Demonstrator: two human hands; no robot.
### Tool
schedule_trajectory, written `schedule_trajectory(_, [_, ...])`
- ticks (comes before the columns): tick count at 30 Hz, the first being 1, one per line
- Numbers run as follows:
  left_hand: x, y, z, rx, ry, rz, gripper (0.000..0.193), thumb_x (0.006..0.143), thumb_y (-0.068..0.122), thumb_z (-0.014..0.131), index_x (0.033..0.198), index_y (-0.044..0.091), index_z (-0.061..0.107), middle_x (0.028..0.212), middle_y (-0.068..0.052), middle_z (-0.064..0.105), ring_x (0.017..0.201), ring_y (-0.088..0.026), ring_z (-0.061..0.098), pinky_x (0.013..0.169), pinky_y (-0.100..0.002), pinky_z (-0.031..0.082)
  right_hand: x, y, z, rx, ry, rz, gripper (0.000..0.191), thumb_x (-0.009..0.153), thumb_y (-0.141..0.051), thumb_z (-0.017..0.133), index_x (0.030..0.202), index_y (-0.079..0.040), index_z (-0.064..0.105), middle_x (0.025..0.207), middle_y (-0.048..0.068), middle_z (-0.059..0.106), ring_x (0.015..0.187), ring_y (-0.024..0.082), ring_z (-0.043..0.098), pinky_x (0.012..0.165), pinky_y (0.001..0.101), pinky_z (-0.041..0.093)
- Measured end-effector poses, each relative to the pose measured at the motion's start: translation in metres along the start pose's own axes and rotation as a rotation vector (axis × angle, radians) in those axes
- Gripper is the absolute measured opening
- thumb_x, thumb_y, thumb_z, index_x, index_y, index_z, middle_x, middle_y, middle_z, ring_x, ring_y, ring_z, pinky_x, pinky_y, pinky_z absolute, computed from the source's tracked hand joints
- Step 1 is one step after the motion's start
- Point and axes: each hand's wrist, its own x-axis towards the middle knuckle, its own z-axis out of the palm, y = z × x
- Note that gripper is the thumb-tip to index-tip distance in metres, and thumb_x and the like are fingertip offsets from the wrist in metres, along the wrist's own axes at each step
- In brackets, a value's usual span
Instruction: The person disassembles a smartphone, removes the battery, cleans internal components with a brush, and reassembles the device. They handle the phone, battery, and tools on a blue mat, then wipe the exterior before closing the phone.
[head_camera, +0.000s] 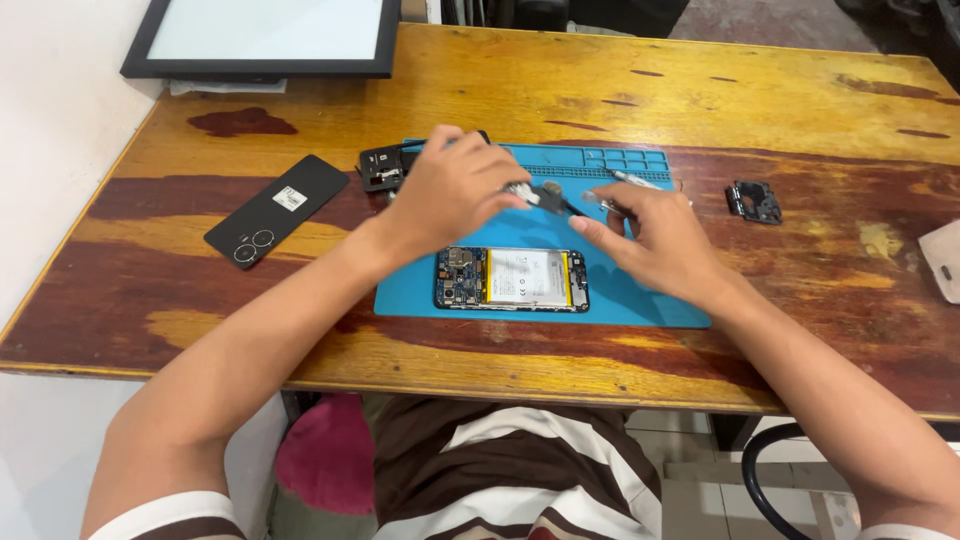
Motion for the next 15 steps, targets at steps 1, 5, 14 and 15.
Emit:
schedule_trajectory(1, [0.002,0.006,0.003,-0.019,0.022,0.01,0.029,0.098,0.038,0.074,0.113,0.014,0.074,0.108,0.001,0.072,0.101,-0.018,0.062,0.096,-0.039,0.04,-0.001,0.0,0.002,0.011,-0.018,0.016,0.039,0.087,-0.032,0.079,0.11,-0.001,0.074,0.065,0.007,0.062,0.053,0.014,0.053,0.049,0.0331,0.043])
schedule_trajectory(5, [0.005,0.023,0.008,-0.121,0.085,0.003,0.027,0.094,0.035,0.077,0.111,0.013,0.073,0.106,0.002,0.072,0.1,-0.019,0.062,0.093,-0.038,0.041,-0.006,0.006,0.011,0.196,-0.083,0.117,0.026,0.095,-0.028,0.074,0.094,-0.001,0.073,0.059,-0.001,0.051,0.056,0.005,0.041,0.048,0.0283,0.034])
schedule_trajectory(14, [0.001,0.022,0.006,-0.232,0.055,-0.082,0.023,0.096,0.035,0.075,0.105,0.014,0.076,0.101,0.002,0.073,0.096,-0.021,0.062,0.089,-0.038,0.041,-0.007,0.024,0.024,0.449,-0.071,0.185,0.023,0.1,-0.02,0.068,0.087,-0.002,0.07,0.064,-0.011,0.048,0.058,0.0,0.035,0.048,0.0246,0.027])
schedule_trajectory(15, [0.0,0.022,0.005,-0.237,0.042,-0.095,0.023,0.098,0.035,0.074,0.106,0.014,0.076,0.102,0.002,0.073,0.096,-0.021,0.062,0.088,-0.038,0.041,-0.007,0.025,0.024,0.457,-0.07,0.194,0.025,0.101,-0.021,0.067,0.085,-0.002,0.07,0.064,-0.011,0.048,0.059,0.0,0.035,0.049,0.0245,0.027])
